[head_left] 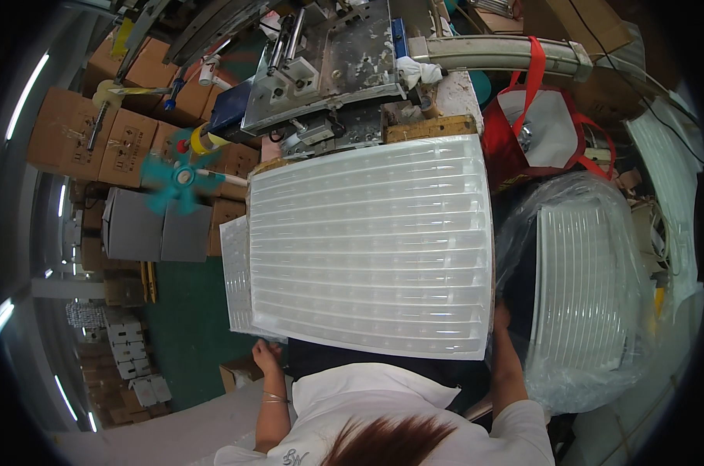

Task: The person assembles small white electronic components into a plastic tray by hand, then processes the filled tray through an assembly machine.

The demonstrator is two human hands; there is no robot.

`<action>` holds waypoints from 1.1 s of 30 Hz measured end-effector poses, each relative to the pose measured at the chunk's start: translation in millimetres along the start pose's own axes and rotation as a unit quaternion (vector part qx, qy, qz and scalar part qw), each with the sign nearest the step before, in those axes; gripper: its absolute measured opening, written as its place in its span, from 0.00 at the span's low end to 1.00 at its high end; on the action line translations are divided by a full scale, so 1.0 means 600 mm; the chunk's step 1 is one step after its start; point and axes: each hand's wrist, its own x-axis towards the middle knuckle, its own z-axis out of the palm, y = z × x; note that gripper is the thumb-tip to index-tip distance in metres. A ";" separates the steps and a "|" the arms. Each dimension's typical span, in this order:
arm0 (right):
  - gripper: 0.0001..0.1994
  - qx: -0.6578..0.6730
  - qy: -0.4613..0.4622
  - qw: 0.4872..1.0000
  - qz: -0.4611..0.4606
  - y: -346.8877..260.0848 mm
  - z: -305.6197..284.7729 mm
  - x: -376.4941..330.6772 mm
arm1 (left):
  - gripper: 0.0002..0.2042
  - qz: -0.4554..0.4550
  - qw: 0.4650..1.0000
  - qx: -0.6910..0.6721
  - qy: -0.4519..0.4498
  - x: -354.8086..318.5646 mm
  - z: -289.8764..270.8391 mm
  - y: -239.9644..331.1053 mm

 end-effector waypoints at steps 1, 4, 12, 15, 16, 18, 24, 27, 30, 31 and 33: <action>0.21 -0.005 0.008 1.000 -0.001 -0.014 -0.022 -0.020 | 0.15 -0.066 0.998 0.002 0.005 0.005 -0.007 -0.035; 0.20 0.000 0.049 0.999 0.014 -0.025 -0.072 -0.068 | 0.19 0.009 0.956 0.174 -0.234 0.111 -0.041 -0.211; 0.19 0.240 0.271 0.925 -0.115 0.015 -0.188 -0.276 | 0.19 -0.146 0.919 0.078 -0.357 0.124 -0.053 -0.496; 0.17 0.316 0.302 0.898 -0.056 -0.072 -0.316 -0.371 | 0.19 -0.216 0.892 0.049 -0.394 0.093 -0.045 -0.592; 0.17 0.313 0.340 0.882 -0.092 -0.103 -0.353 -0.387 | 0.19 -0.243 0.881 0.039 -0.405 0.086 -0.031 -0.612; 0.16 0.418 0.384 0.803 -0.183 -0.210 -0.407 -0.438 | 0.19 -0.298 0.854 0.027 -0.425 0.097 -0.020 -0.631; 0.16 0.281 0.056 0.823 -0.491 -0.549 -0.360 -0.495 | 0.20 -0.471 0.773 -0.036 -0.424 0.096 0.013 -0.683; 0.19 0.115 -0.002 0.850 -0.514 -0.669 -0.286 -0.523 | 0.16 -0.403 0.782 0.027 -0.475 -0.008 0.076 -0.539; 0.13 -0.025 -0.163 0.782 -0.601 -0.772 -0.228 -0.553 | 0.16 -0.413 0.794 0.020 -0.445 -0.049 -0.004 -0.511; 0.12 -0.034 -0.201 0.756 -0.622 -0.793 -0.206 -0.559 | 0.17 -0.403 0.802 0.019 -0.441 -0.054 -0.003 -0.502; 0.13 -0.080 -0.229 0.722 -0.648 -0.813 -0.167 -0.580 | 0.17 -0.377 0.820 0.013 -0.430 -0.072 -0.015 -0.475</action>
